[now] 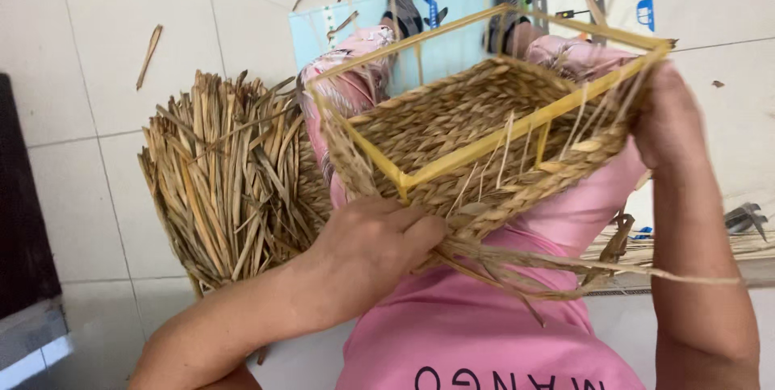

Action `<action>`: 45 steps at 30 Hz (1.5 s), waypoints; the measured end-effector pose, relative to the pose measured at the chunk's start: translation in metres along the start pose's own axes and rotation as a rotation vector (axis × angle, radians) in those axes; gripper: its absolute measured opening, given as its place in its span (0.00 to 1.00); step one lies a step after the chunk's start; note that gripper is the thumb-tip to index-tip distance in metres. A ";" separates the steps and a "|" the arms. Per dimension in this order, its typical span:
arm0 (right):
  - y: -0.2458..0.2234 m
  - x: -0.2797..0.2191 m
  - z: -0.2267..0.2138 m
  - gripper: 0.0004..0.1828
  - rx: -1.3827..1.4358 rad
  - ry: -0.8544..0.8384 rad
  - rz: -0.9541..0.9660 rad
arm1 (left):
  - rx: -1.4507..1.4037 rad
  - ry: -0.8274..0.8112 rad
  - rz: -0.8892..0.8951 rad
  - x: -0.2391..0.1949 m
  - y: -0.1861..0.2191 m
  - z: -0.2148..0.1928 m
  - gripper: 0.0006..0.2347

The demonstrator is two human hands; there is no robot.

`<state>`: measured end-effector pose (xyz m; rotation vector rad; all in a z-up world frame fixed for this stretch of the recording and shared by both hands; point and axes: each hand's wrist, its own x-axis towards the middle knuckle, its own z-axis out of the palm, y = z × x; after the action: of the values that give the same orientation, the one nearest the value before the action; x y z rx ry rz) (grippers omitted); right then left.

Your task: The person sits on the floor and weaves dried plant fibers into a rectangular basket frame held on their lap. They repeatedly pull fibers through the frame's vertical supports, tighten the weave, and adjust the basket's position to continue the pattern.

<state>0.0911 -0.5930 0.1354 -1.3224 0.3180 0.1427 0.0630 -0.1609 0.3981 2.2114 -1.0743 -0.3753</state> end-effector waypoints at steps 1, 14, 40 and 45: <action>-0.009 -0.005 0.000 0.36 0.001 0.008 -0.022 | 0.003 0.005 -0.002 -0.002 -0.004 0.001 0.06; 0.036 -0.003 0.058 0.20 -0.209 0.237 -0.066 | 0.255 0.211 -0.414 -0.001 -0.196 0.097 0.05; -0.022 -0.027 0.290 0.15 -1.406 -0.501 -0.778 | 0.006 0.314 -0.352 -0.007 -0.194 0.081 0.06; 0.001 0.003 0.296 0.17 -0.963 -0.436 -0.432 | 0.046 0.406 -0.234 -0.016 -0.196 0.089 0.07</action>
<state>0.1374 -0.3071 0.1962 -2.2179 -0.4797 0.2254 0.1246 -0.0965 0.2017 2.3267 -0.6150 0.0061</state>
